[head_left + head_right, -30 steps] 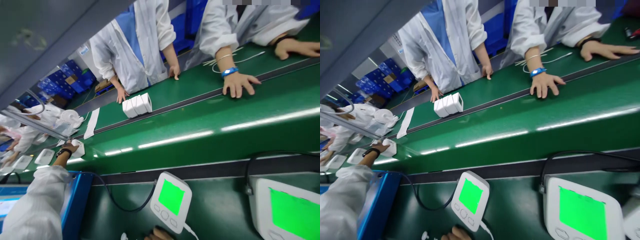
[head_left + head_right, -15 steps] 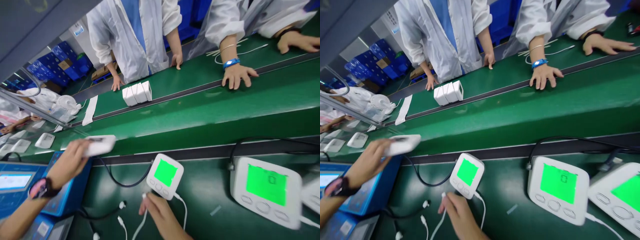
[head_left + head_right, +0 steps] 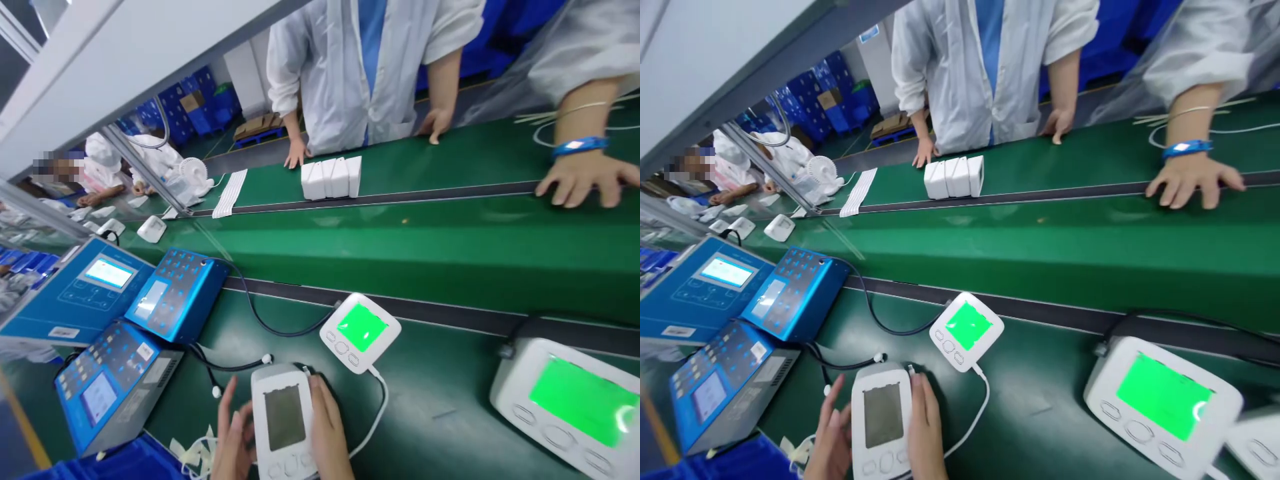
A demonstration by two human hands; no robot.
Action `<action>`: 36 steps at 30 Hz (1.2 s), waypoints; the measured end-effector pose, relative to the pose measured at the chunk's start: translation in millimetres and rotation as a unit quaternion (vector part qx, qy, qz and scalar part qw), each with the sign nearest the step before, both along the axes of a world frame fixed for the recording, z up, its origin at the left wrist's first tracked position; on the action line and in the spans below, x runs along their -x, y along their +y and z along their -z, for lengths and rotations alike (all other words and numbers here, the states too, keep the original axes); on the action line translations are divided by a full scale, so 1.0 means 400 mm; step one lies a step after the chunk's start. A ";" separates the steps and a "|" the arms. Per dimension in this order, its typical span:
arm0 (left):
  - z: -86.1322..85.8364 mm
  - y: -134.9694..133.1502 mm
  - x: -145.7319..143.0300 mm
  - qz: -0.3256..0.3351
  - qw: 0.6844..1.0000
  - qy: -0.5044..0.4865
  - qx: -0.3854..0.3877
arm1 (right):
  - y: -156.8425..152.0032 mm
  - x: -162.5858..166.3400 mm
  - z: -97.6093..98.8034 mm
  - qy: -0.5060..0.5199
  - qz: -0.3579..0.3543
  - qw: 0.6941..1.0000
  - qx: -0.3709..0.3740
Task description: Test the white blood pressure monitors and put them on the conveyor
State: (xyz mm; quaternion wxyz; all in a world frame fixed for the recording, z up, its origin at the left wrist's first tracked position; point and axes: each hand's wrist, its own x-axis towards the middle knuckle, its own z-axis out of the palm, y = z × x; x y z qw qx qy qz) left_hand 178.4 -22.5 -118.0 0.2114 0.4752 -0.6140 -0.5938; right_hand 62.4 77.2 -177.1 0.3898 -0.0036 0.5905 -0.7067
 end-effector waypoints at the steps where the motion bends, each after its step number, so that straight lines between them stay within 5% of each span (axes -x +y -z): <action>1: 0.011 0.006 0.014 -0.029 0.999 0.009 -0.038 | -0.003 0.005 -0.012 0.022 -0.004 1.000 0.004; 8: 0.002 -0.070 0.135 -0.036 0.988 0.049 -0.141 | 0.023 0.108 -0.059 0.117 -0.190 0.972 0.070; 12: 0.033 -0.107 0.160 -0.054 0.988 0.067 -0.126 | 0.054 0.149 -0.055 0.125 -0.277 0.951 0.062; 18: 0.037 -0.121 0.160 0.003 0.990 0.080 -0.117 | 0.073 0.172 -0.085 0.194 -0.371 0.908 0.028; 26: 0.031 -0.081 0.165 -0.085 0.986 0.037 -0.142 | 0.083 0.186 -0.074 0.145 -0.408 0.901 0.022; 31: 0.002 -0.104 0.141 0.061 0.991 0.011 -0.116 | 0.082 0.180 -0.095 0.194 -0.464 0.864 0.017; 36: -0.021 -0.128 0.126 0.047 0.998 0.001 -0.052 | 0.058 0.116 -0.091 0.299 -0.327 0.896 -0.031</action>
